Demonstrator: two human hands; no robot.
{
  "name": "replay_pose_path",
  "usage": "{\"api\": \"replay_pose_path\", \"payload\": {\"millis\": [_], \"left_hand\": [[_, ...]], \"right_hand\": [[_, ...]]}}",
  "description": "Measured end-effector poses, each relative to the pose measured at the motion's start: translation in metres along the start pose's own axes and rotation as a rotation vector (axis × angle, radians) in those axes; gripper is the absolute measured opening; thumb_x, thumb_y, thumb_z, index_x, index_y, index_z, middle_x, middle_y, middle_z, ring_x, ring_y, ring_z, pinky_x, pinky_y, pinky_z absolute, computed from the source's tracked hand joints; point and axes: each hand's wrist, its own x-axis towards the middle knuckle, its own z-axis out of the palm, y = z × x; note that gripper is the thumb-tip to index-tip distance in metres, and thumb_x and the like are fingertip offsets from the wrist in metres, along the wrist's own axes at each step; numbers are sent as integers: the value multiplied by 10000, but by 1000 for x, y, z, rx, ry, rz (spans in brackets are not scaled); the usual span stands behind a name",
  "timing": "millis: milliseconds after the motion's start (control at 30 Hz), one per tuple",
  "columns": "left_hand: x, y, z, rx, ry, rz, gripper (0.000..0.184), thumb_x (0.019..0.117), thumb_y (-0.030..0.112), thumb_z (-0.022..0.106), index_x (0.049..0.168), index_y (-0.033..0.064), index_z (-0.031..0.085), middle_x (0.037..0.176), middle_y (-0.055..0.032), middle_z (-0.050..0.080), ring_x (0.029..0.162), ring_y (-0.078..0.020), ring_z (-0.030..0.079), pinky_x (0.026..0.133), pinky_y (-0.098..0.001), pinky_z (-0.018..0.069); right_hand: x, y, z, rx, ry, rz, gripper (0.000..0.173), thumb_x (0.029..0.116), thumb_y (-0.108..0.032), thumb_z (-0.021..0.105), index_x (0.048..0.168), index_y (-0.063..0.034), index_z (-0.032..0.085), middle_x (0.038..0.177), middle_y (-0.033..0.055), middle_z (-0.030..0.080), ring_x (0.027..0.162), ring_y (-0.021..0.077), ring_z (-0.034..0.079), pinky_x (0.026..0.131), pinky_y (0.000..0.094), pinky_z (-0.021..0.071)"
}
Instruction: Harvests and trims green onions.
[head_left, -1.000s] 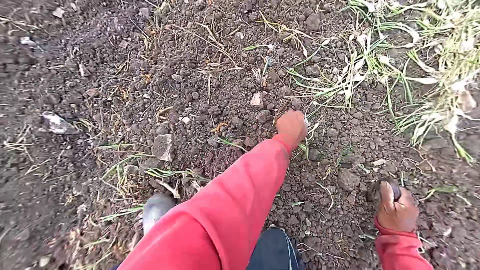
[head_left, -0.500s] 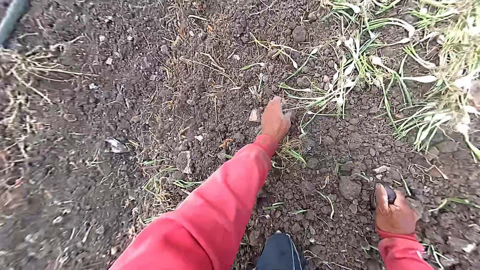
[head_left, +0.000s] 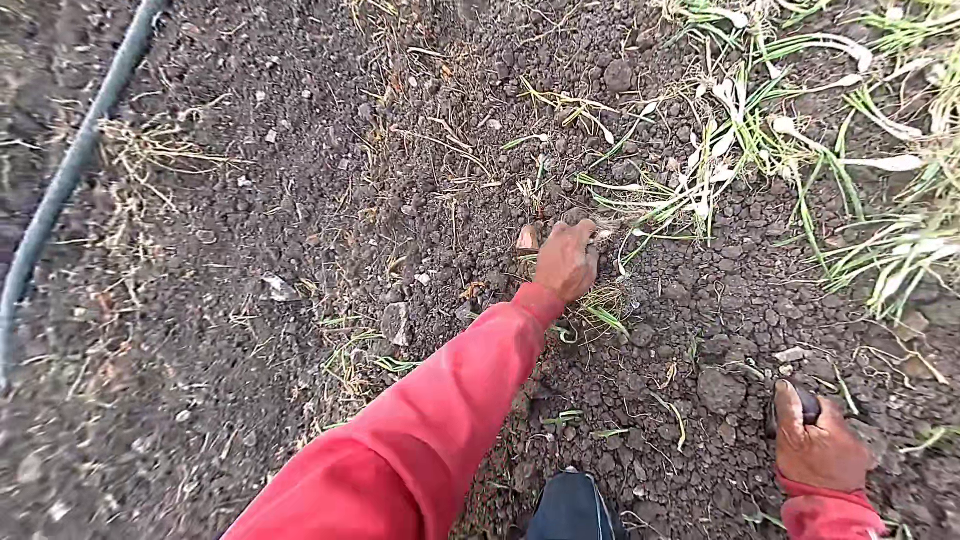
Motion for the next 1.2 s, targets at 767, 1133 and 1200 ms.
{"api": "replay_pose_path", "payload": {"millis": [767,1133,1200], "left_hand": [[11,-15,-59,-502,330,-335,189,1016,119,546,1129,-12,619,811,-118,618,665,-234,588,630,-426,516],[11,21,-36,-16,28,-266,245,1042,151,531,1169,21,695,1079,-220,726,1058,-405,703,914,-622,538],[57,50,-22,-29,20,-245,270,1025,224,563,1186,75,719,1130,-169,732,1107,-355,698,916,-598,553]], "right_hand": [[6,4,2,2,-9,3,670,1005,-579,462,948,47,693,684,234,661,606,424,666,548,620,486],[8,3,4,-10,-26,9,689,1009,-579,447,974,63,694,701,265,663,622,453,669,555,634,479],[9,4,4,-21,-15,4,688,1008,-580,450,967,62,694,696,253,664,618,443,670,550,624,482]]}}
